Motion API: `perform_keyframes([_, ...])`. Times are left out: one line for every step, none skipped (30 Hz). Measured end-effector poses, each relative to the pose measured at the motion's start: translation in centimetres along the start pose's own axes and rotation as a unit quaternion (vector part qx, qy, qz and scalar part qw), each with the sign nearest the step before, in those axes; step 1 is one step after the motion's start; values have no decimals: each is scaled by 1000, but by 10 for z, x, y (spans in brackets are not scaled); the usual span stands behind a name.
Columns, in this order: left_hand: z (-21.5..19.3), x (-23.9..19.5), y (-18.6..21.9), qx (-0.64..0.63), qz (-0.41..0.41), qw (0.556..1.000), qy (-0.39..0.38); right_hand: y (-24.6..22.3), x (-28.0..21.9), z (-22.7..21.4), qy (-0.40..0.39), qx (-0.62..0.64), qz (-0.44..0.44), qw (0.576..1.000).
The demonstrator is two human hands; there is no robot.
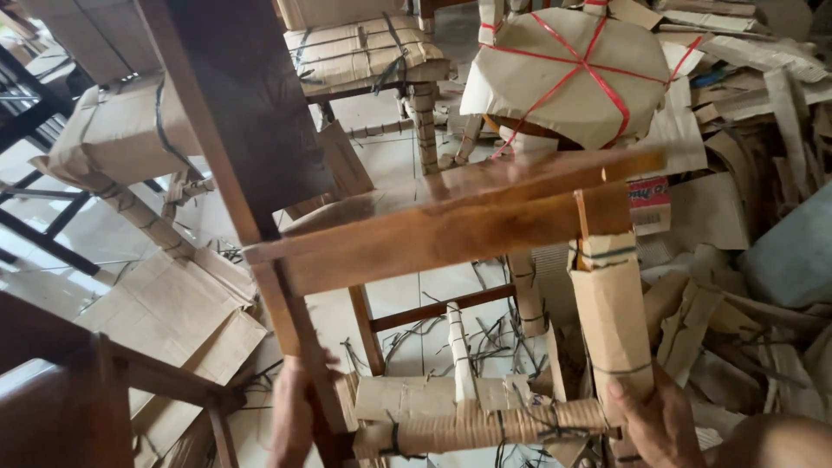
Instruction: The person wraps a wooden chair leg with a strip of corrugated cardboard and secures it with black plastic ties. They then flip the chair upright and place a cardboard-wrapped bundle on the seat.
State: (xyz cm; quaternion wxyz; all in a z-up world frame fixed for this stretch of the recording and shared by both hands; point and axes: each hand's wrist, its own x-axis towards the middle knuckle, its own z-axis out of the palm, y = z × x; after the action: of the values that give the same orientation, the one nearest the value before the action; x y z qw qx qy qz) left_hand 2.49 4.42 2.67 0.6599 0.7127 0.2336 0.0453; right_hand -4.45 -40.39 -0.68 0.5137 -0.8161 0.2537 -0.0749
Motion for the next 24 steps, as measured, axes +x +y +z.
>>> perform_keyframes([0, 9, 8, -88, -2, 995, -37, -17, -11, -1, -14, 61, 15, 998])
perform_keyframes([-3, 13, 13, -176, -7, 982, -70, -32, -25, -2, -33, 120, 31, 992])
perform_keyframes([-6, 14, 7, -177, -12, 982, -68, -10, -27, 1, -35, 115, 33, 992])
perform_keyframes([-8, 20, 5, -197, 44, 972, -119, 9, -24, 5, -3, 102, -8, 995])
perform_keyframes([-9, 25, 4, -215, 100, 957, -170, 28, -21, 8, 29, 88, -50, 994])
perform_keyframes([-9, 21, 6, -217, 100, 957, -167, 26, -24, 9, 27, 87, -52, 995])
perform_keyframes([-8, 16, 8, -181, 97, 970, -131, 24, -27, 8, 42, 66, -52, 996])
perform_keyframes([-7, 13, 13, -143, 96, 981, -95, 21, -29, 10, 59, 48, -53, 996])
perform_keyframes([-7, 7, 14, -143, 97, 981, -94, 25, -29, 10, 57, 49, -54, 996])
perform_keyframes([-6, 3, 19, -135, 83, 984, -78, 28, -29, 11, 60, 61, -21, 996])
perform_keyframes([-5, 0, 24, -128, 69, 987, -62, 32, -28, 12, 63, 72, 12, 995])
perform_keyframes([-7, 5, 19, -126, 70, 987, -65, 66, -20, 18, 66, 74, 13, 995])
perform_keyframes([-10, 11, 12, -131, 72, 988, -49, 100, -12, 24, 167, -61, -266, 947])
perform_keyframes([-16, 12, 2, -136, 70, 988, -28, 135, -6, 29, 247, -192, -516, 797])
perform_keyframes([-19, 14, 2, -136, 67, 988, -26, 114, -17, 33, 244, -193, -516, 798])
perform_keyframes([-24, 14, 2, -144, 59, 988, -16, 93, -31, 37, 196, -111, -364, 904])
perform_keyframes([-28, 13, 3, -151, 52, 987, -6, 72, -44, 40, 142, -25, -195, 970])
perform_keyframes([-33, 10, 6, -151, 54, 987, -6, 54, -40, 40, 143, -23, -195, 970])
perform_keyframes([-37, 6, 9, -124, 52, 991, 21, 35, -36, 39, 82, 86, -48, 992])
perform_keyframes([-40, 2, 13, -96, 50, 993, 48, 17, -33, 36, 16, 192, 101, 976])
perform_keyframes([-45, 2, 9, -94, 52, 993, 47, 23, -24, 40, 16, 194, 102, 976])
perform_keyframes([-50, 6, 6, -98, 44, 992, 71, 27, -15, 46, -10, 296, 179, 938])
perform_keyframes([-55, 10, 3, -101, 36, 990, 94, 32, -6, 52, -39, 395, 251, 883])
perform_keyframes([-54, 6, 3, -100, 37, 990, 94, 17, -9, 50, -38, 395, 251, 883])
